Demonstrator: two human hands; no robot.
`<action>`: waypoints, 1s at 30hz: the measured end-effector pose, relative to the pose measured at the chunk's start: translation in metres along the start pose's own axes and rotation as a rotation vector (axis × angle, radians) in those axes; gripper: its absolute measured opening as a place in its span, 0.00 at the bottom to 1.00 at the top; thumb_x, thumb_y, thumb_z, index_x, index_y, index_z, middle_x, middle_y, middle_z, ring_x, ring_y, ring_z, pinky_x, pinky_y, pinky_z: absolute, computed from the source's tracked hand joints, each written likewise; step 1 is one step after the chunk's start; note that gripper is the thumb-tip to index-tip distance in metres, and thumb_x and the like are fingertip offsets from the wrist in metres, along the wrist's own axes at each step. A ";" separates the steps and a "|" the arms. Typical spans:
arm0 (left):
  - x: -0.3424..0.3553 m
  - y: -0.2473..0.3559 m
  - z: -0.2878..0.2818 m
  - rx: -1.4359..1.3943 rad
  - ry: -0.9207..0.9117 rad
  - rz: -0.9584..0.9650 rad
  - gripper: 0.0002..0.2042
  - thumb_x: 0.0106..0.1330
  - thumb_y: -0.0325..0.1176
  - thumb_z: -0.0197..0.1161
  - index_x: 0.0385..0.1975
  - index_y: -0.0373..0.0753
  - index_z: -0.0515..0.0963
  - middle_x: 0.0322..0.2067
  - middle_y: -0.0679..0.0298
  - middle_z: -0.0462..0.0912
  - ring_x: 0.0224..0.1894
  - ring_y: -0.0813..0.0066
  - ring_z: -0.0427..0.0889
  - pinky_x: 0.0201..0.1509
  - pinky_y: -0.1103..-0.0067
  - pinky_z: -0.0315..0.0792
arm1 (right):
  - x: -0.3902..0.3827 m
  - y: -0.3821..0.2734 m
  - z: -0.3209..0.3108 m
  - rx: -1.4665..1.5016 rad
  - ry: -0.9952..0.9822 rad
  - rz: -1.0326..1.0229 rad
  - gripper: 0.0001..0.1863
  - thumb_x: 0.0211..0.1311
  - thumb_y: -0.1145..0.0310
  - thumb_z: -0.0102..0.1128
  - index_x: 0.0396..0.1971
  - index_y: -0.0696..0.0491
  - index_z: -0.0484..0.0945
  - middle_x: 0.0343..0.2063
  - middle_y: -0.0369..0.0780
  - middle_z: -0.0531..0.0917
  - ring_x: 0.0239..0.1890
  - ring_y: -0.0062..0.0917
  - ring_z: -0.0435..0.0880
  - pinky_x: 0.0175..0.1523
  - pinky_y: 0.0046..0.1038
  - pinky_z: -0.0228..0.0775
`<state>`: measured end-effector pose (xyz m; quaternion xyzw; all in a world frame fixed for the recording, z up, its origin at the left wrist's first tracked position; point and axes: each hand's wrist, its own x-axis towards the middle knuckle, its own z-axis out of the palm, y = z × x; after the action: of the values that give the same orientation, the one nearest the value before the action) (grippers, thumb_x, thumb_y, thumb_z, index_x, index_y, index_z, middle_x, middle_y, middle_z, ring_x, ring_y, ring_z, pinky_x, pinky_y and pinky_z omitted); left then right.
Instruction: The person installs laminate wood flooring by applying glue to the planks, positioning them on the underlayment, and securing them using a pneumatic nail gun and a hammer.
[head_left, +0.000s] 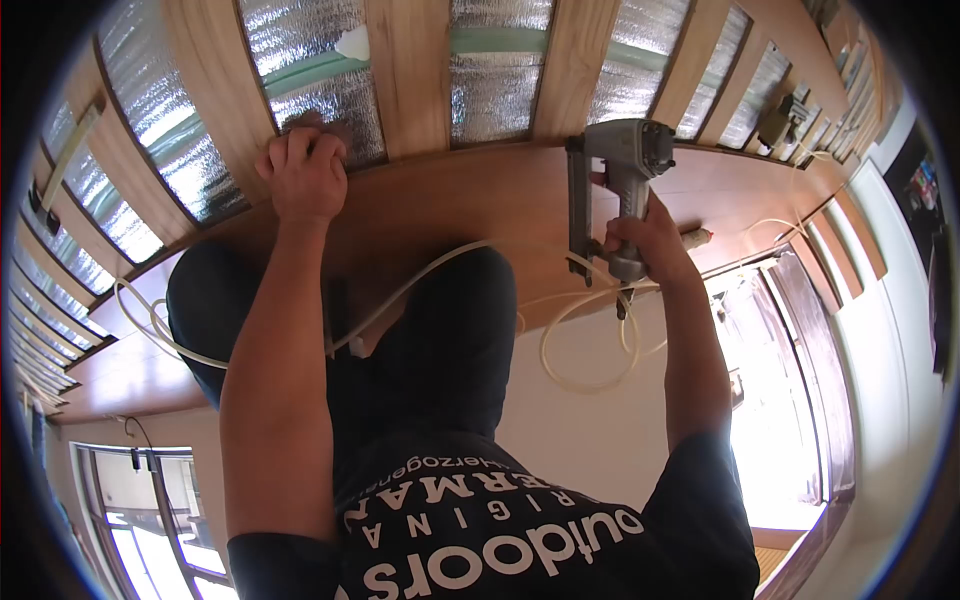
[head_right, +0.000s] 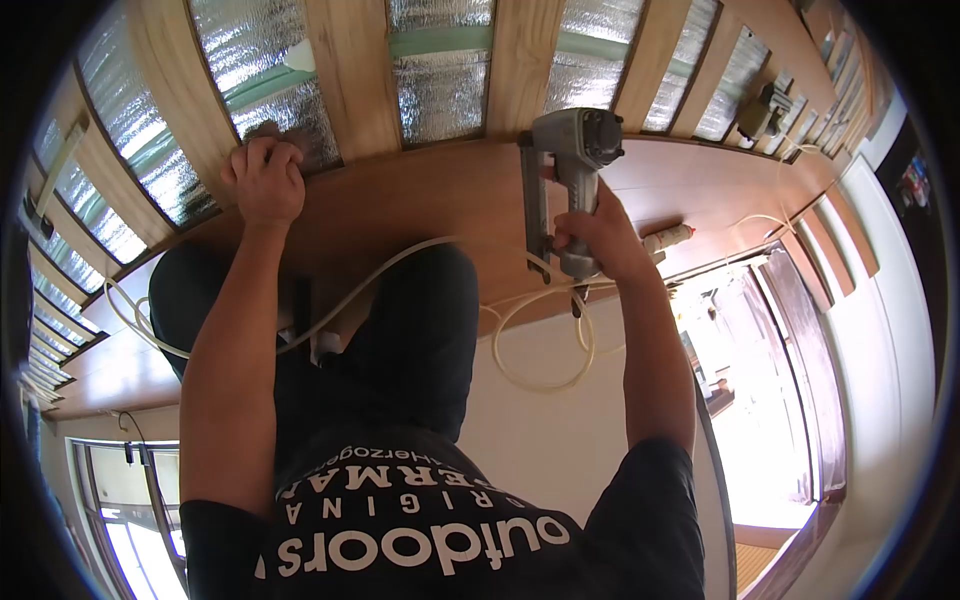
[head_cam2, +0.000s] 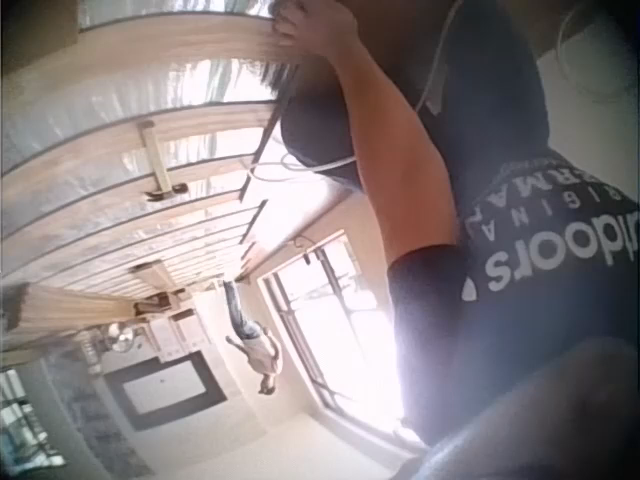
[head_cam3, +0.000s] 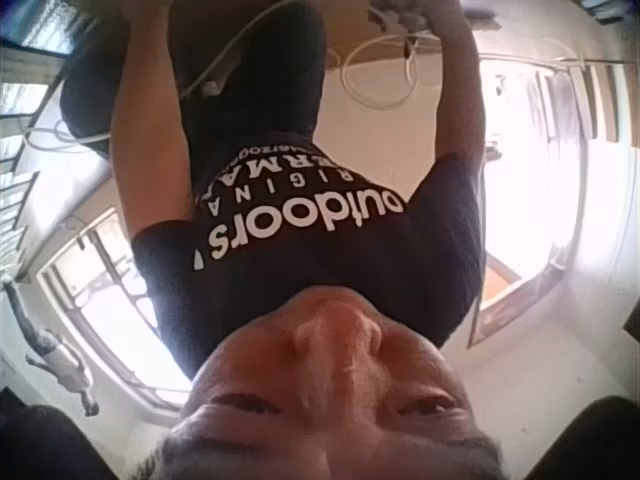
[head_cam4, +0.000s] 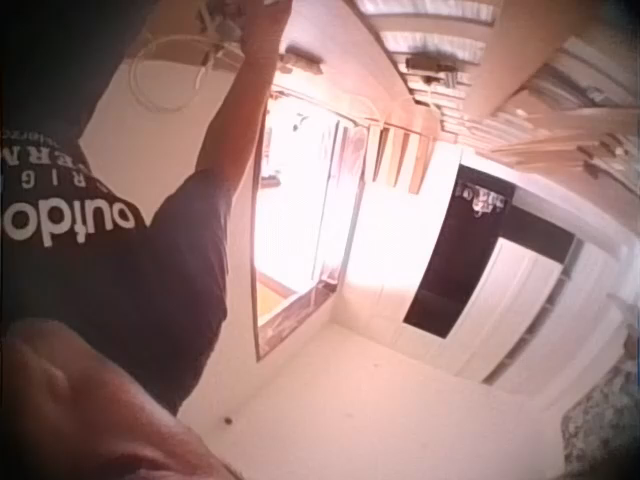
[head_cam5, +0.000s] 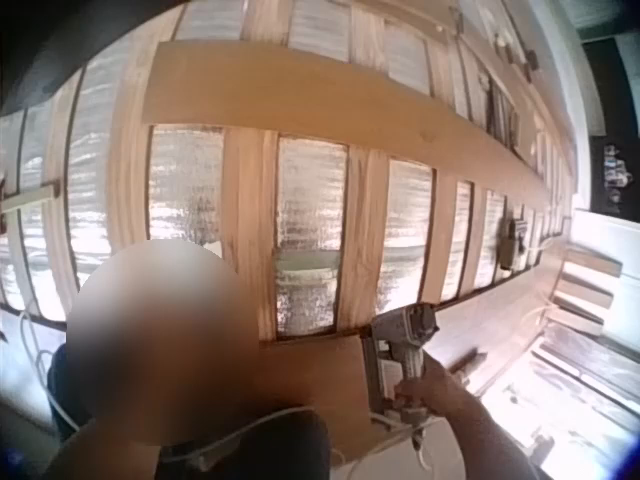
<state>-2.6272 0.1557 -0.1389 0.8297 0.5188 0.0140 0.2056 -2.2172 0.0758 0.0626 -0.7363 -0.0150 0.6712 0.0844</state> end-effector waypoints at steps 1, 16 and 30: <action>0.000 0.000 0.000 0.005 0.003 0.006 0.07 0.55 0.31 0.68 0.28 0.58 0.82 0.41 0.75 0.76 0.51 0.64 0.73 0.61 0.61 0.60 | 0.001 -0.003 0.002 -0.009 -0.009 0.017 0.33 0.58 0.78 0.58 0.67 0.55 0.71 0.26 0.37 0.79 0.25 0.20 0.81 0.32 0.25 0.77; 0.002 0.000 -0.005 -0.062 0.073 -0.010 0.05 0.57 0.32 0.65 0.28 0.56 0.81 0.43 0.75 0.77 0.52 0.64 0.73 0.61 0.59 0.61 | -0.041 0.027 0.023 0.029 0.202 -0.166 0.30 0.58 0.78 0.58 0.64 0.58 0.70 0.23 0.39 0.80 0.25 0.23 0.82 0.33 0.26 0.76; -0.001 -0.037 -0.135 -1.721 -0.409 -0.127 0.27 0.72 0.61 0.56 0.53 0.44 0.81 0.56 0.62 0.81 0.62 0.59 0.76 0.65 0.64 0.69 | -0.176 -0.059 0.285 0.289 0.076 -0.821 0.13 0.62 0.79 0.59 0.45 0.58 0.70 0.29 0.38 0.75 0.24 0.22 0.73 0.37 0.33 0.74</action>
<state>-2.6914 0.2125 -0.0283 0.3433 0.3268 0.2393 0.8474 -2.5120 0.1398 0.2206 -0.6742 -0.2094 0.5495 0.4469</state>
